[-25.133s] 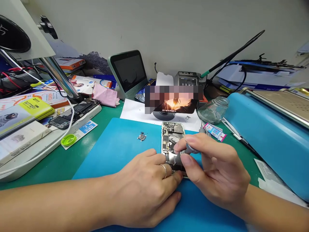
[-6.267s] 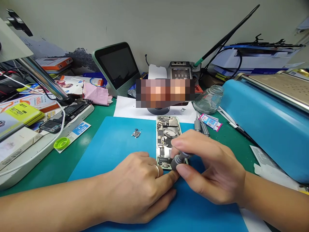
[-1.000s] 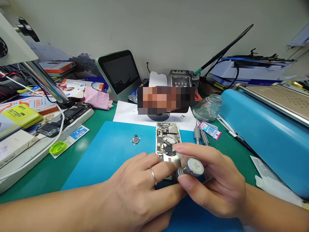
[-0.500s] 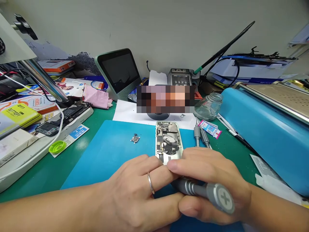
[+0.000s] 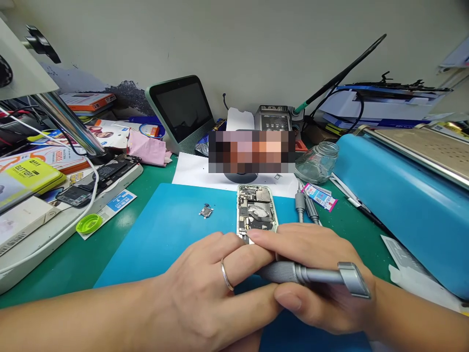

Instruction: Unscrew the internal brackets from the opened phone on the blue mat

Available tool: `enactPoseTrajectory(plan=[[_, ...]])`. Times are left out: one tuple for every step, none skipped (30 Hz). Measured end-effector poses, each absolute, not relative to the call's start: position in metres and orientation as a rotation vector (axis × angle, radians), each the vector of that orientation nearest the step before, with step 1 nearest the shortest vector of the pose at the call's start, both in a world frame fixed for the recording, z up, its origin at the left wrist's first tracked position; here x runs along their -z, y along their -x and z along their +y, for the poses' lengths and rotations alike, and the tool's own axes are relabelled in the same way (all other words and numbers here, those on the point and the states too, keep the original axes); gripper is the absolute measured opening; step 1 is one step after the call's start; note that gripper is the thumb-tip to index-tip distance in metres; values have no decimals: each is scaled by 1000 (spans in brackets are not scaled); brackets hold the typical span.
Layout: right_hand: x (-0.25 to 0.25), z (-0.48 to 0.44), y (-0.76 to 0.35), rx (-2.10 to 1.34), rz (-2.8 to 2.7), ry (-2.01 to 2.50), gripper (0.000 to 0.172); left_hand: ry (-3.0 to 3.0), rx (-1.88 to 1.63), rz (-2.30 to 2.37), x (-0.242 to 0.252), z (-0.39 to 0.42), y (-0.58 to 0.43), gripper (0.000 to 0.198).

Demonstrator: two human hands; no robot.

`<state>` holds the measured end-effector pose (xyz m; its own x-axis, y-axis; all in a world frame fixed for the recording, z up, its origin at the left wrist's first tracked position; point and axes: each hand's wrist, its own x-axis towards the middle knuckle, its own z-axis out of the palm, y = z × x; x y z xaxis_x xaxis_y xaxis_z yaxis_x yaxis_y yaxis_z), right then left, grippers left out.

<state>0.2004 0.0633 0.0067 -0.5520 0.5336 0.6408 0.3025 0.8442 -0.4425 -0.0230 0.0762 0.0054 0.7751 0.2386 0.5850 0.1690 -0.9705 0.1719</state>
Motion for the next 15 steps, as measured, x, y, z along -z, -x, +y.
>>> enactPoseTrajectory(plan=[[-7,64,-200,-365,-2180,603,40,-2852,-951,333,-5,76,23,6],[-7,64,-200,-371,-2172,607,40,-2843,-949,335,-5,76,24,7],[-7,64,-199,-372,-2167,614,41,-2836,-947,338,-5,76,24,8],[-7,63,-200,-370,-2166,624,41,-2831,-955,335,-5,76,24,8],[-7,63,-200,-364,-2169,635,41,-2832,-960,337,-5,76,24,9],[-7,63,-201,-355,-2173,645,41,-2835,-964,342,-4,76,24,10],[-7,62,-201,-347,-2175,658,40,-2842,-968,348,-4,76,24,11],[-7,62,-202,-344,-2177,672,40,-2848,-972,356,-4,76,24,12],[-7,62,-202,-341,-2177,683,39,-2854,-977,359,-4,76,24,13],[-7,62,-203,-341,-2177,693,39,-2854,-977,365,-4,76,24,15],[-7,62,-203,-342,-2174,698,39,-2853,-977,369,-4,75,24,16],[-6,62,-203,-346,-2169,702,39,-2852,-976,368,-4,75,24,17],[-6,62,-202,-348,-2163,704,39,-2852,-977,366,-4,75,25,18],[-6,62,-202,-350,-2155,708,38,-2851,-974,370,-4,74,25,18],[-6,62,-202,-350,-2150,713,38,-2853,-975,374,-4,74,25,19]])
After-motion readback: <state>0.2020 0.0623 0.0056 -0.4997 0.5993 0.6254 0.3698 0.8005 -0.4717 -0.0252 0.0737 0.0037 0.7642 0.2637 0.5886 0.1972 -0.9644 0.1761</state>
